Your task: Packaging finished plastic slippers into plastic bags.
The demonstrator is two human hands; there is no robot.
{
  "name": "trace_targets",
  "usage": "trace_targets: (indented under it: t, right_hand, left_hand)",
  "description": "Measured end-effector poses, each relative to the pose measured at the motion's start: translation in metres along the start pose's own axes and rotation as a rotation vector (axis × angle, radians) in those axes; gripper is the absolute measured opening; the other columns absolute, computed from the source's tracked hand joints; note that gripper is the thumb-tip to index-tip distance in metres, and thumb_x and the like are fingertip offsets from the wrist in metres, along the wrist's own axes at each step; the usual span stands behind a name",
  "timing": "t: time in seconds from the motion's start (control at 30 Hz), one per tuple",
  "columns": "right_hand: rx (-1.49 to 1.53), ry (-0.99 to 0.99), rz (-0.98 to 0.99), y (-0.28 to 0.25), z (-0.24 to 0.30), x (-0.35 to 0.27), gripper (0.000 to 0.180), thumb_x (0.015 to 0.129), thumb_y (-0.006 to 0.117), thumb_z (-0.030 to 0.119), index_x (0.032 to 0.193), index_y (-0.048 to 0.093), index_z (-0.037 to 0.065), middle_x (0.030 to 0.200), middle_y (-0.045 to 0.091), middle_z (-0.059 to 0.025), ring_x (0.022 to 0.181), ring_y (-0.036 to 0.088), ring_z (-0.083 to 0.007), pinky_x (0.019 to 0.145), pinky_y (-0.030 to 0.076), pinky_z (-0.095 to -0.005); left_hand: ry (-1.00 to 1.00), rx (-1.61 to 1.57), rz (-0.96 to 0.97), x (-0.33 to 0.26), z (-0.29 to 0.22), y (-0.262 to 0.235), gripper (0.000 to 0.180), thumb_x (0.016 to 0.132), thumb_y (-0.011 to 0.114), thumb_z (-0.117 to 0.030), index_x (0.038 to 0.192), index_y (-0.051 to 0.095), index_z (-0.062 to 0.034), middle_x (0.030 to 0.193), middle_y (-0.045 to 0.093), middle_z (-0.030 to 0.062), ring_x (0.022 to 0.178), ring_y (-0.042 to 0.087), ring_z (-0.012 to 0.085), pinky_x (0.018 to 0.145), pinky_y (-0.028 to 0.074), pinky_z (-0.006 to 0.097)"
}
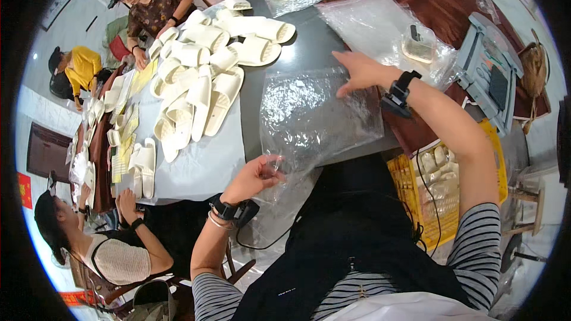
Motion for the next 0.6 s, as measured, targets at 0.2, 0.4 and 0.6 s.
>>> trace_targets:
  t: [0.2, 0.4, 0.6]
  right_hand:
    - [-0.057, 0.094, 0.153, 0.026, 0.023, 0.002, 0.087, 0.063, 0.089, 0.041, 0.133, 0.055, 0.003, 0.111, 0.068, -0.0108, 0.11, 0.059, -0.0344, 0.089, 0.048, -0.042]
    - [0.307, 0.14, 0.181, 0.019, 0.006, 0.004, 0.034, 0.072, 0.084, 0.029, 0.093, 0.071, 0.005, 0.087, 0.07, -0.0077, 0.082, 0.066, -0.0221, 0.074, 0.051, -0.0334]
    - [0.751, 0.271, 0.136, -0.024, 0.003, -0.014, 0.023, 0.084, 0.076, 0.022, 0.1, 0.07, 0.007, 0.083, 0.065, 0.0002, 0.078, 0.057, -0.0087, 0.068, 0.045, -0.0245]
  left_hand:
    - [0.079, 0.293, -0.139, -0.025, 0.01, -0.035, 0.058, 0.083, 0.063, 0.008, 0.138, 0.052, -0.0086, 0.087, 0.07, 0.0018, 0.073, 0.057, 0.0059, 0.066, 0.047, 0.023]
    - [0.249, 0.47, -0.531, -0.032, -0.018, -0.091, 0.061, 0.077, 0.062, 0.006, 0.136, 0.053, -0.0084, 0.082, 0.071, 0.0031, 0.06, 0.052, 0.0057, 0.059, 0.045, 0.023]
    - [0.463, 1.011, -1.016, -0.052, -0.074, -0.096, 0.074, 0.078, 0.068, -0.001, 0.146, 0.039, -0.0037, 0.13, 0.053, 0.0203, 0.12, 0.048, 0.0373, 0.105, 0.036, 0.045]
Point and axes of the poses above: each hand's wrist, its own x-axis towards the middle knuckle, its own y-axis out of the palm, z = x × y, the point moved 8 cm from there along x, towards the middle knuckle
